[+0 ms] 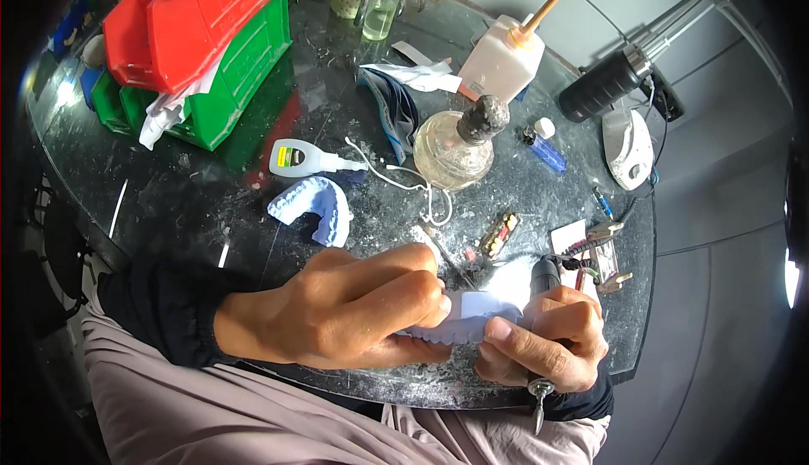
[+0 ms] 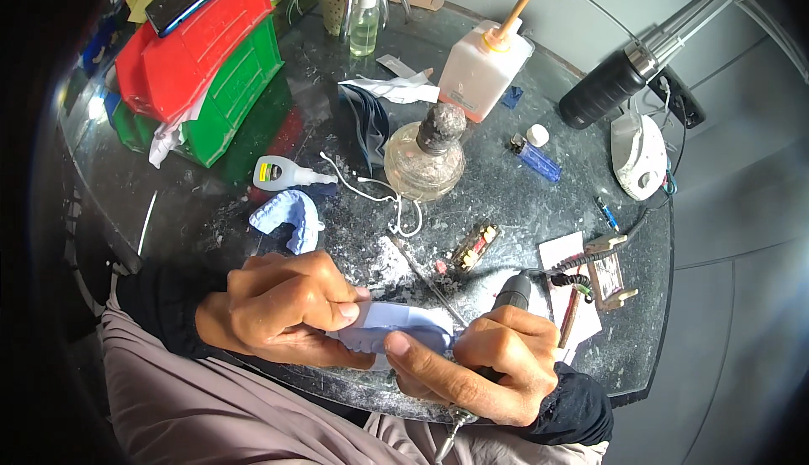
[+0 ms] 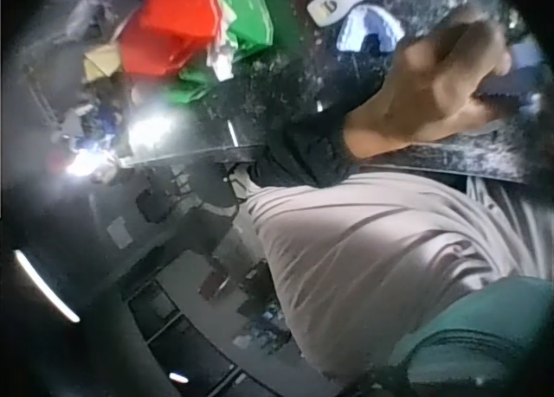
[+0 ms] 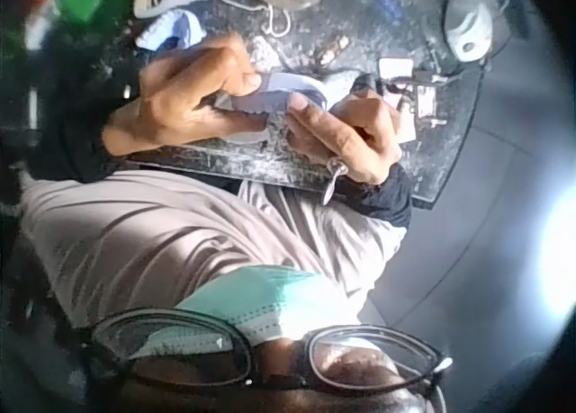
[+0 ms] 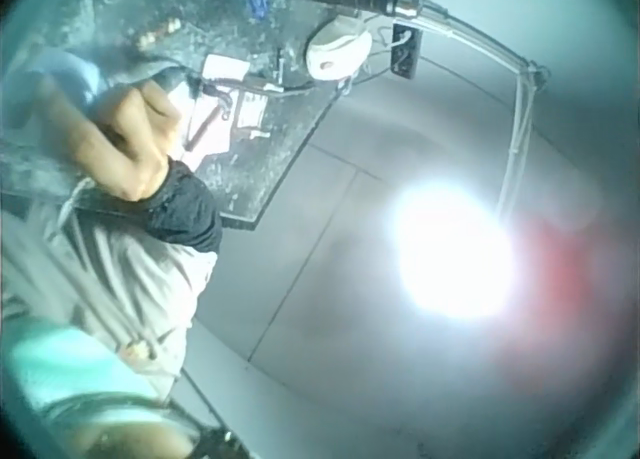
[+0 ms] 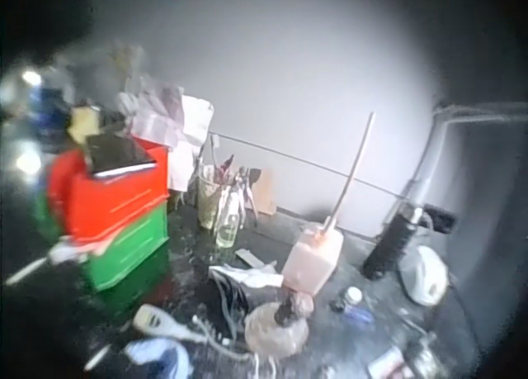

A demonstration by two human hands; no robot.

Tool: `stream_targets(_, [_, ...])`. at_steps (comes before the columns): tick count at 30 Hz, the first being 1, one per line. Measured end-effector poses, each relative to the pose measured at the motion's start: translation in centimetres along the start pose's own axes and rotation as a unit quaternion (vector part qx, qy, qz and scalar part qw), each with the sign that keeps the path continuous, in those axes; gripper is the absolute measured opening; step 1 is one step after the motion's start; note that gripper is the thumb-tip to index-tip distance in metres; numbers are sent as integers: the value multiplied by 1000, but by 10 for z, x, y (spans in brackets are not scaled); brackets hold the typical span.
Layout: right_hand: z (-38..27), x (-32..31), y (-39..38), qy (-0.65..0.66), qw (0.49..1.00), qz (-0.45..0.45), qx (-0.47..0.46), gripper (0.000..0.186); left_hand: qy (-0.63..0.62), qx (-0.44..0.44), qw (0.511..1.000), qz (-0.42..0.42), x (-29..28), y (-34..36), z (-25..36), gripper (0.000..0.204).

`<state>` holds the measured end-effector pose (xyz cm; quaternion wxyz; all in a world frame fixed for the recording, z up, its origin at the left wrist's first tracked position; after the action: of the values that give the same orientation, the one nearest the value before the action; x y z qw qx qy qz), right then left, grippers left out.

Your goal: The person shaves a dental model by hand and using a rotary tool, periodically cleaning the model with a cloth.

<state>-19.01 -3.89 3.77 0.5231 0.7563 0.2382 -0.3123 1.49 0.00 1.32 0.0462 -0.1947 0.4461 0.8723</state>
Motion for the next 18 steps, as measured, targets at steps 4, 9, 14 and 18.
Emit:
stream_targets(4, [0, 4, -2, 0, 1000, 13, 24, 49, 18, 14, 1000, 2, -1, -2, -2, 42])
stream_targets(9, [0, 2, 1, 4, 1000, 14, 17, 45, 3, 29, 999, 20, 3, -6, -5, 40])
stream_targets(14, [-1, 7, 0, -9, 998, 61, 14, 43, 9, 45, 999, 17, 4, -9, -7, 38])
stream_targets(18, [-10, 0, 0, -6, 998, 23, 62, 33, 23, 45, 999, 6, 2, -8, -7, 37])
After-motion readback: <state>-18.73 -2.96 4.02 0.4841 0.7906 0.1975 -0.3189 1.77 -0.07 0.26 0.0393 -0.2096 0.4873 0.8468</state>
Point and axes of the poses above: each hand's wrist, its own y-axis towards the middle knuckle, its own x-axis out of the palm, z = x × y, the point moved 1 cm from there along y, towards the middle knuckle, and after that the axes turned 4 degrees about x, right-handed, at the moved point
